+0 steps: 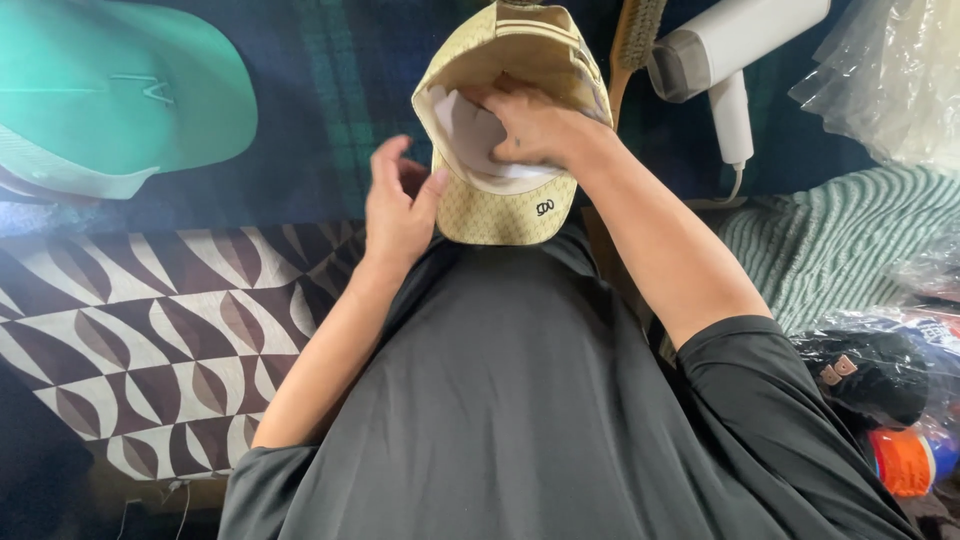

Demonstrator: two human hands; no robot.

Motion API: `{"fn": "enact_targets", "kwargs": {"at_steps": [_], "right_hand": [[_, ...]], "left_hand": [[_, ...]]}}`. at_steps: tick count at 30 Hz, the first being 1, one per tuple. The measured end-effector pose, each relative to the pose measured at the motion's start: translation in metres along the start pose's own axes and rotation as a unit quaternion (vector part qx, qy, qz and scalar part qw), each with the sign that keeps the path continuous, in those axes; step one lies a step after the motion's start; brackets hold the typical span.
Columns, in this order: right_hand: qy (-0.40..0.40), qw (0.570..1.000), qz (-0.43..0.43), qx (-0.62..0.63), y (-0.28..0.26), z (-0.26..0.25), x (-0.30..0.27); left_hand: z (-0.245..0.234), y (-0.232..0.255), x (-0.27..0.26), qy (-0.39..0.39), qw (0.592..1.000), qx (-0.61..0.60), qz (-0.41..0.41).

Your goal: The person is cleaning and steaming a baseball cap using a brush and a handheld steamer.

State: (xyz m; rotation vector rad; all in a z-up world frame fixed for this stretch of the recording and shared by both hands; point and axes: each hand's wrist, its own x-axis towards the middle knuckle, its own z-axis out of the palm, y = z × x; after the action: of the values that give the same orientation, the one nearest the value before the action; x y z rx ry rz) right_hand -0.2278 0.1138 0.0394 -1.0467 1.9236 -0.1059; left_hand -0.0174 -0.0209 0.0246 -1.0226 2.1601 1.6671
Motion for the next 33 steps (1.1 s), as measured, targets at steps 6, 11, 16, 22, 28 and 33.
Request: {"fn": "enact_targets", "kwargs": {"at_steps": [6, 11, 16, 22, 28, 33], "right_hand": [[-0.030, 0.998, -0.016, 0.057, 0.011, 0.007, 0.005], [0.205, 0.958, -0.073, -0.188, 0.037, 0.031, 0.006], [0.083, 0.968, -0.045, -0.234, 0.045, 0.027, -0.025], [0.049, 0.961, -0.085, -0.258, 0.047, 0.030, -0.038], [-0.055, 0.977, -0.055, -0.199, 0.031, 0.019, -0.039], [-0.082, 0.991, -0.036, -0.104, 0.023, 0.019, -0.032]], "left_hand": [[-0.014, 0.075, 0.017, 0.181, 0.829, 0.215, 0.484], [0.032, 0.065, 0.084, -0.075, 0.740, 0.532, 0.403], [0.055, 0.068, 0.110, -0.199, 0.764, 0.557, 0.258], [0.073, 0.042, 0.124, -0.165, 0.785, 0.557, 0.216], [0.080, 0.049, 0.131, -0.232, 0.760, 0.586, 0.158], [0.076, 0.068, 0.125, -0.249, 0.736, 0.613, 0.144]]}}
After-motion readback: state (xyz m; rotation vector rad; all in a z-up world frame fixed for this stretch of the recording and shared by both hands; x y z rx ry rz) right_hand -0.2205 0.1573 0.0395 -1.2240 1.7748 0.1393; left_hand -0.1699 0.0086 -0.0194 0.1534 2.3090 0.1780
